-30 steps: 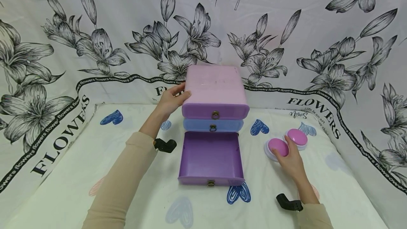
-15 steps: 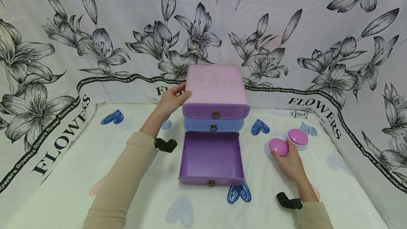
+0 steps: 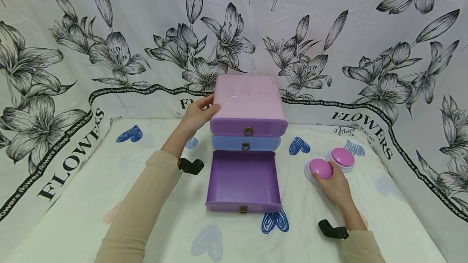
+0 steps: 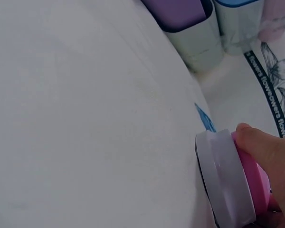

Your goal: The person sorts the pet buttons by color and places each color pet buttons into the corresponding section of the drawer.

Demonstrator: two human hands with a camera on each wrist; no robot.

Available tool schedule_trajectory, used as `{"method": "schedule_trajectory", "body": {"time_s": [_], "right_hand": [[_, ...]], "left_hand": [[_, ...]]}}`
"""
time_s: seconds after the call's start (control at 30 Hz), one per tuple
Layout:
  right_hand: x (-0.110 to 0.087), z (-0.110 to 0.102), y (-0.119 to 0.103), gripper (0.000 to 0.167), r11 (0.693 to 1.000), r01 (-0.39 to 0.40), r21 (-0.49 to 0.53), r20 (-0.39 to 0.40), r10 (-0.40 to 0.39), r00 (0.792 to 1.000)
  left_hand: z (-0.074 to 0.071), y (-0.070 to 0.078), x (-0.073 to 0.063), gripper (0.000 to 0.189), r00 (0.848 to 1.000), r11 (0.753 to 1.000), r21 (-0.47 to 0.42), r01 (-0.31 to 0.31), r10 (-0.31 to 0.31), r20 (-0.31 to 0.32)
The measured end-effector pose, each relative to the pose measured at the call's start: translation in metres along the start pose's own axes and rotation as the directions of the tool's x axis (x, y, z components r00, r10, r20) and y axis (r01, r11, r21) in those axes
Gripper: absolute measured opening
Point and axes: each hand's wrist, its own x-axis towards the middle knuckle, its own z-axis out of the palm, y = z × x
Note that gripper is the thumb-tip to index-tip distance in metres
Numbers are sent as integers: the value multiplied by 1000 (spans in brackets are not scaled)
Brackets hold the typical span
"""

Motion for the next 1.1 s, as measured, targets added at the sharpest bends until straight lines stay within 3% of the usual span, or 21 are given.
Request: {"method": "schedule_trajectory", "body": {"time_s": [0.53, 1.1], "right_hand": [[0, -4, -13, 90, 1000, -5, 9, 8, 5, 1000], [-14, -15, -65, 81, 980, 195, 29, 7, -195, 981]], "left_hand": [[1, 0, 0, 61, 1000, 1000, 5, -2, 2, -4], [0, -3, 2, 60, 1000, 1000, -2, -8, 8, -5]]}}
